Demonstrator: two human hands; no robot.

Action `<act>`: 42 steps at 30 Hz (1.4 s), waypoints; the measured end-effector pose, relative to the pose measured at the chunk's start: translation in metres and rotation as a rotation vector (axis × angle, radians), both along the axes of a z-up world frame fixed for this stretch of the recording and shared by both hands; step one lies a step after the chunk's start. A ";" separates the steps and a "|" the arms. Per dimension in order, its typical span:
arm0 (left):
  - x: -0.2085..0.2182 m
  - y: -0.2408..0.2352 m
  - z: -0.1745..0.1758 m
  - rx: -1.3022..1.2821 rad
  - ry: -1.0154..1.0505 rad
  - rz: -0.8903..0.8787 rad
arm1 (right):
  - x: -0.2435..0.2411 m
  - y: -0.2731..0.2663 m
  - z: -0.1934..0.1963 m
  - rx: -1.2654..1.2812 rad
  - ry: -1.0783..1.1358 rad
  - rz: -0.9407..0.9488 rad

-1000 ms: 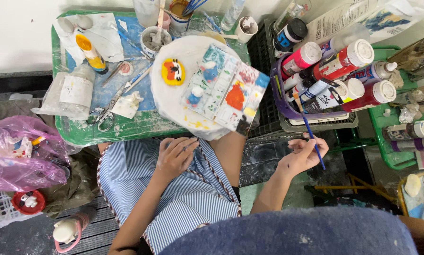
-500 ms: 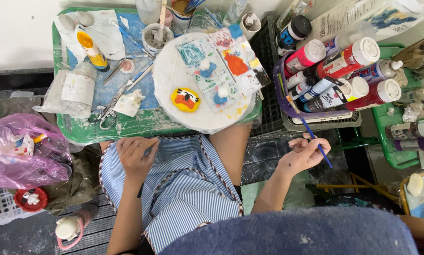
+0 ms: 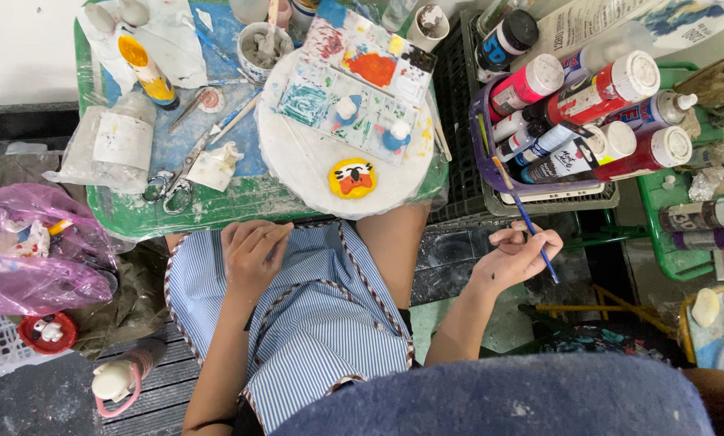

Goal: The person paints details onto small clay cat figurines using a brush and a palette of colors. The person dips the brush into paint on the palette, applies it to the figurines, and rinses the brush in a water container between colors.

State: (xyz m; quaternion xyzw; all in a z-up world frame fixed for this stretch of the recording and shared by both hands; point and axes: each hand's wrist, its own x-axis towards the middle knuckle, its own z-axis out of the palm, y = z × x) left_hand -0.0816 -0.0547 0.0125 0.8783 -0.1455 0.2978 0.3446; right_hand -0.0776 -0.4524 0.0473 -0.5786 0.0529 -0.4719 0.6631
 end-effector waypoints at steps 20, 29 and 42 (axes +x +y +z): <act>0.005 0.034 -0.006 -0.147 0.195 0.077 | 0.012 0.061 -0.044 0.049 0.127 0.337; -0.003 0.045 -0.005 -0.335 0.192 0.171 | 0.020 0.053 -0.030 0.067 0.087 0.348; 0.000 0.044 -0.012 -0.326 0.083 0.135 | 0.021 0.040 -0.027 0.071 0.073 0.274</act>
